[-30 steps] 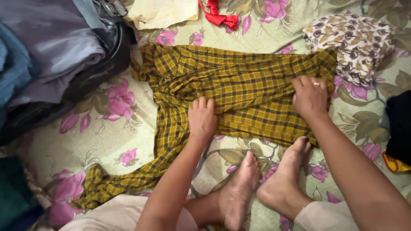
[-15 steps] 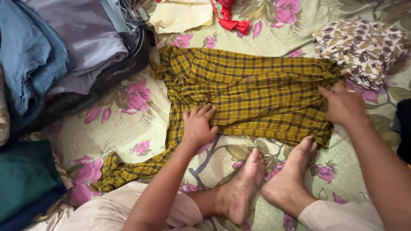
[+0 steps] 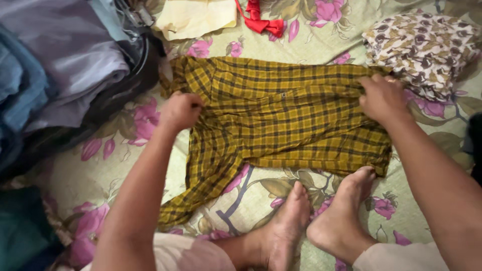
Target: The person folds a yellow plaid shirt on a bed, smoothing and aligning the fabric before folding it into a compact rectangle and placing it into a suitcase. The person then picks up a patterned cloth and begins to fold it.
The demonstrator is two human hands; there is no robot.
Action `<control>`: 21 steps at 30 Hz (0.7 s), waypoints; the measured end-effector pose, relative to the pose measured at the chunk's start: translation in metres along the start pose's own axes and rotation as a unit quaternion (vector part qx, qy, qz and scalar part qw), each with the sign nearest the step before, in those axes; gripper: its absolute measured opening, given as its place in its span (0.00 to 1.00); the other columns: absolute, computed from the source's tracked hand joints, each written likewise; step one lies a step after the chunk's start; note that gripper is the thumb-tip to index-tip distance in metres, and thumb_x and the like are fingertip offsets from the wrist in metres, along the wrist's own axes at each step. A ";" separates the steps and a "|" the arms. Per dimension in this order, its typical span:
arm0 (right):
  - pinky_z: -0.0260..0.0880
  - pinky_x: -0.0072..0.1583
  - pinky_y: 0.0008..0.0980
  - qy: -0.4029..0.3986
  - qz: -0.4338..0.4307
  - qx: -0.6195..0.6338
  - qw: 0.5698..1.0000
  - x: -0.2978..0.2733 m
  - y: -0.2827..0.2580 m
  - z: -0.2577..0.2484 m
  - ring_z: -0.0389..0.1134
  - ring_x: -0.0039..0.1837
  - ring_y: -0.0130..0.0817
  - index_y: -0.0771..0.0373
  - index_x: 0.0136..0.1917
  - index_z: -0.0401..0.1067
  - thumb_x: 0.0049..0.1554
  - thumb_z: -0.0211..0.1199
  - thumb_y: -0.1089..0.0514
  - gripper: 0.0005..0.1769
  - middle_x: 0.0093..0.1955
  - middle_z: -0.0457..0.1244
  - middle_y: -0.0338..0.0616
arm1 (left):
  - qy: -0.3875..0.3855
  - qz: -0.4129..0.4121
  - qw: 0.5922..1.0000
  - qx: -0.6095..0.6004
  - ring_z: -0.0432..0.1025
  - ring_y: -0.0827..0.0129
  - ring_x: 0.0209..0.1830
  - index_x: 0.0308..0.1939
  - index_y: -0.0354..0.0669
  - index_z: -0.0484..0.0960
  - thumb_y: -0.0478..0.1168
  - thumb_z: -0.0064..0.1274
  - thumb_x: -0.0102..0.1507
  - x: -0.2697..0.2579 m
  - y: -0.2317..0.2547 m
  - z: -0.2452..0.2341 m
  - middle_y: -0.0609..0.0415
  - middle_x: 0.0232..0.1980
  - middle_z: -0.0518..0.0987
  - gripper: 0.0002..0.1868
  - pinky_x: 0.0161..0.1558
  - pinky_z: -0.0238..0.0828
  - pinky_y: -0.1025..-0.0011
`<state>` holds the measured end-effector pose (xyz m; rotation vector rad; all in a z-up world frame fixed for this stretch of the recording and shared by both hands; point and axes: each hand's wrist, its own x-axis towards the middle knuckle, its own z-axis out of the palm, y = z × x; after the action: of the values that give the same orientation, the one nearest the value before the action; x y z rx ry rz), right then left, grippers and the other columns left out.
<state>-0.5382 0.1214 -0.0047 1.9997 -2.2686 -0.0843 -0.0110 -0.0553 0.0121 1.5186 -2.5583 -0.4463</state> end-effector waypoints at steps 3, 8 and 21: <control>0.72 0.58 0.47 -0.025 0.038 0.069 0.997 0.001 0.021 0.006 0.71 0.54 0.47 0.54 0.68 0.74 0.65 0.58 0.58 0.18 0.61 0.67 0.50 | -0.059 -0.083 0.982 -0.162 0.80 0.52 0.40 0.48 0.50 0.84 0.40 0.58 0.62 0.016 -0.025 0.004 0.45 0.38 0.84 0.11 0.44 0.76 0.61; 0.70 0.50 0.47 0.066 0.028 0.040 0.997 0.009 0.040 0.006 0.70 0.50 0.46 0.54 0.68 0.74 0.66 0.59 0.60 0.18 0.55 0.68 0.49 | -0.053 -0.015 0.977 -0.205 0.81 0.56 0.43 0.51 0.48 0.81 0.41 0.56 0.64 0.044 -0.051 0.005 0.45 0.41 0.85 0.11 0.45 0.74 0.63; 0.52 0.74 0.57 0.104 -0.090 -0.001 0.990 -0.007 -0.030 -0.008 0.60 0.73 0.50 0.59 0.72 0.67 0.54 0.64 0.50 0.33 0.70 0.60 0.54 | 0.112 -0.097 0.988 0.051 0.77 0.54 0.34 0.44 0.40 0.80 0.42 0.54 0.67 0.027 0.102 0.039 0.44 0.39 0.79 0.09 0.32 0.74 0.57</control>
<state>-0.5066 0.1244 -0.0004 2.0984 -1.9590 0.1020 -0.1193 -0.0255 0.0070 1.7510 -2.3048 -0.1544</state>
